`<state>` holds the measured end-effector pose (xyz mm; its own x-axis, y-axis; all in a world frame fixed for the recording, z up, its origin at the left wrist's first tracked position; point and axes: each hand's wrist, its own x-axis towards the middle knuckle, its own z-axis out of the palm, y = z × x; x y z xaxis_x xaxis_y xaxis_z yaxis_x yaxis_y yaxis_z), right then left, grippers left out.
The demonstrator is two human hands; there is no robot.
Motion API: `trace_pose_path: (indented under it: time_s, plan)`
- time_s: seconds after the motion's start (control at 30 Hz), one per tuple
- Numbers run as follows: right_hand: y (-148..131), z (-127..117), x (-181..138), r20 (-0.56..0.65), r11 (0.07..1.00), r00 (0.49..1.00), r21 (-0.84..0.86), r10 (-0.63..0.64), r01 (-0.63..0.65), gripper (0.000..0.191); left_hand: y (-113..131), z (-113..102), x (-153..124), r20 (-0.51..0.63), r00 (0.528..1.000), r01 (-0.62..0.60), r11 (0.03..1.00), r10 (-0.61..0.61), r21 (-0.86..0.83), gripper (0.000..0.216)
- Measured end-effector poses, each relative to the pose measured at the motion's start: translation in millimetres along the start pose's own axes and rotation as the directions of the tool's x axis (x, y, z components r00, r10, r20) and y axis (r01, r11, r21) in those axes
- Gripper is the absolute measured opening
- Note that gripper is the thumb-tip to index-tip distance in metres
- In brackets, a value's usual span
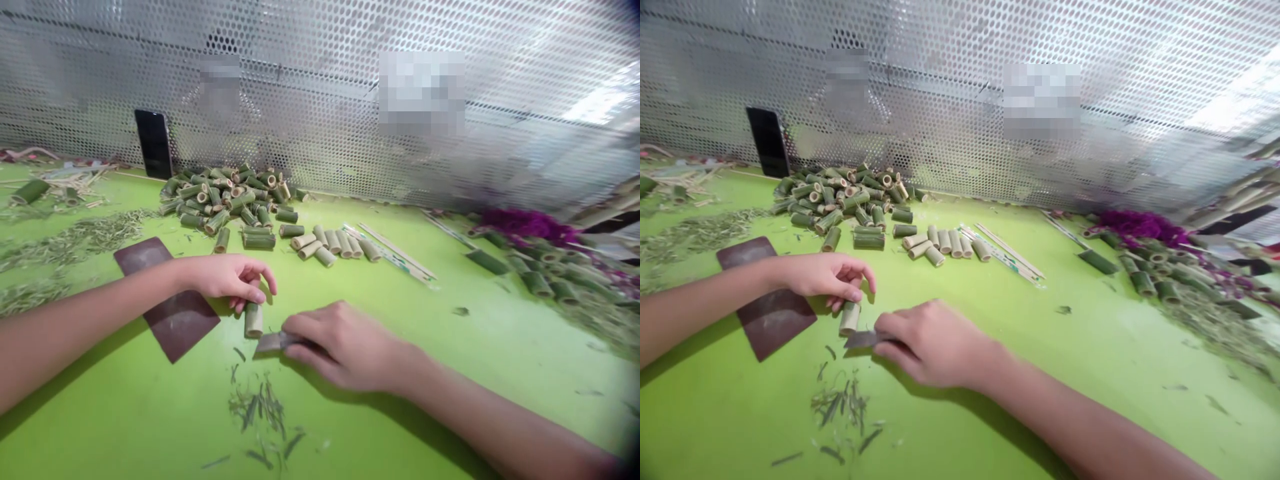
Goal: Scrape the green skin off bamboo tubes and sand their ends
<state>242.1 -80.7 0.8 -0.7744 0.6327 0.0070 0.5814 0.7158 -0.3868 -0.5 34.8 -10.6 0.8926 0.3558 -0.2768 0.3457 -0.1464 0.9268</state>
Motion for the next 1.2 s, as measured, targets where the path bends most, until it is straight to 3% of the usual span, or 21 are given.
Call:
trace_pose_path:
  time_s: [0.13, 0.27, 0.37, 0.53, 0.63, 0.73, 0.77, 0.83, 0.93, 1.0, 1.1, 1.2]
  plan:
    - [18, 1, 4, -0.173, 0.983, 0.978, -0.117, 0.119, -0.141, 0.029, -1, 2, -1, -0.040, 0.999, 0.005, 1.000, -0.005, -0.004, 0.034]
    - [30, -4, 11, -0.261, 0.911, 0.921, -0.219, 0.290, -0.349, 0.028, -4, 2, -1, -0.122, 0.992, -0.044, 0.996, 0.034, -0.081, 0.037]
    - [31, -6, 15, -0.255, 0.869, 0.883, -0.209, 0.394, -0.448, 0.031, -8, 3, -1, -0.182, 0.982, -0.074, 0.992, 0.056, -0.098, 0.038]
    - [31, -6, 18, -0.204, 0.854, 0.869, -0.187, 0.450, -0.486, 0.030, -12, 12, 4, -0.277, 0.960, -0.042, 0.999, 0.032, -0.032, 0.033]
    - [33, -7, 19, -0.228, 0.829, 0.839, -0.165, 0.494, -0.534, 0.031, -8, 20, 3, -0.391, 0.920, -0.041, 0.999, 0.041, 0.007, 0.030]
    - [35, -7, 20, -0.251, 0.807, 0.806, -0.129, 0.536, -0.576, 0.032, 2, 29, -2, -0.524, 0.841, 0.004, 0.968, 0.134, 0.253, 0.029]
    - [35, -8, 20, -0.250, 0.802, 0.800, -0.119, 0.546, -0.585, 0.032, 6, 32, -5, -0.527, 0.831, 0.042, 0.922, 0.181, 0.384, 0.032]
    - [35, -9, 20, -0.242, 0.797, 0.791, -0.100, 0.561, -0.596, 0.032, 13, 40, -10, -0.456, 0.858, 0.114, 0.776, 0.237, 0.620, 0.039]
    - [32, -9, 20, -0.249, 0.807, 0.795, -0.076, 0.553, -0.585, 0.029, 22, 51, -14, -0.366, 0.904, 0.168, 0.605, 0.220, 0.779, 0.045]
    - [31, -10, 20, -0.248, 0.819, 0.805, -0.068, 0.540, -0.570, 0.028, 27, 53, -16, -0.343, 0.920, 0.168, 0.595, 0.192, 0.786, 0.041]
    - [30, -10, 20, -0.226, 0.828, 0.813, -0.041, 0.537, -0.559, 0.029, 34, 47, -20, -0.316, 0.938, 0.137, 0.683, 0.144, 0.718, 0.043]
    - [33, -8, 20, -0.219, 0.829, 0.814, -0.034, 0.539, -0.558, 0.032, 40, 35, -23, -0.360, 0.923, 0.156, 0.728, 0.132, 0.668, 0.041]
